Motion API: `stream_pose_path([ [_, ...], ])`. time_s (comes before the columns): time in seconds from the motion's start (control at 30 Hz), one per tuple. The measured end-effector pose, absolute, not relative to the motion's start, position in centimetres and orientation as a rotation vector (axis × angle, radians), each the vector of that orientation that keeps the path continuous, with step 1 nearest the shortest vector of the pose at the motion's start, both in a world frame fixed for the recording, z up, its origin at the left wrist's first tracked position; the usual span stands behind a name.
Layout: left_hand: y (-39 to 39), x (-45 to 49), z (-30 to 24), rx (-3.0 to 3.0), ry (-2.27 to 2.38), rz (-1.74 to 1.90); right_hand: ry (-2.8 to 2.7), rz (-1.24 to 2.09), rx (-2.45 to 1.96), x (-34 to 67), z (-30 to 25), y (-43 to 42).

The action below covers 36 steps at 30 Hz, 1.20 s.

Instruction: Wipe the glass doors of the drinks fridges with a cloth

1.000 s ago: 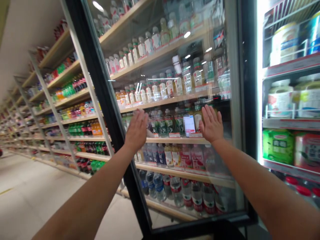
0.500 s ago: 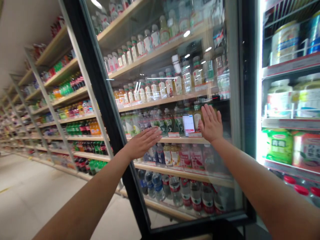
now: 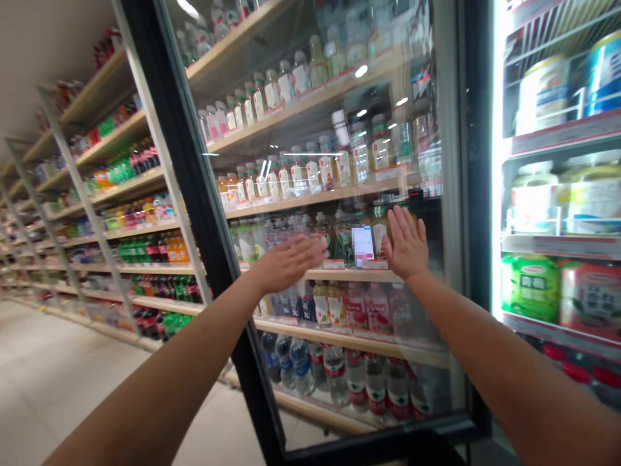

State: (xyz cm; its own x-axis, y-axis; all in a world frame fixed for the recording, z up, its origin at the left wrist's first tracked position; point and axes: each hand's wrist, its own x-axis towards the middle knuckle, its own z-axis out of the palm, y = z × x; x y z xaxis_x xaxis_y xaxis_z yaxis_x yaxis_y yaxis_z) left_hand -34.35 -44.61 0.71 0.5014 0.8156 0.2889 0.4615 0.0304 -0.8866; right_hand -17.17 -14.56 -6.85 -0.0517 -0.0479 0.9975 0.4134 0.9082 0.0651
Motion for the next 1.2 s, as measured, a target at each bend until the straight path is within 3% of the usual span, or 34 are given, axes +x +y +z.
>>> stream_pose_path([
  [0.17,-42.9,-33.9,1.8,-1.095,-1.326,-0.179,-1.611,-0.345,-0.303,-17.1,-6.8,-14.7],
  [0.33,-41.6,-32.8,0.6,-1.667,-1.168,0.29,-1.63,-0.321,-0.308,-17.0,-6.8,-14.7],
  [0.47,-41.0,-32.5,2.5,-1.328,-1.302,-0.046,-1.629,-0.322,-0.311,-17.1,-6.8,-14.6],
  [0.57,-39.9,-32.2,0.8,-1.171,-1.319,-0.239,-1.629,-0.328,-0.309,-17.0,-6.8,-14.4],
  [0.73,-38.7,-31.9,-2.6,-1.684,-1.095,0.199,-1.603,-0.368,-0.286,-17.0,-6.8,-14.3],
  [0.93,-36.9,-31.0,1.3,-1.254,-1.35,-0.297,-1.575,-0.367,-0.259,-17.2,-7.0,-14.0],
  [1.1,-33.4,-28.8,-1.4,-1.478,-1.321,-0.275,-1.543,-0.324,-0.236,-17.0,-6.6,-14.7],
  [1.2,-31.9,-27.7,-2.8,-1.511,-1.347,-0.439,-1.494,-0.188,-0.223,-16.8,-5.6,-16.8],
])
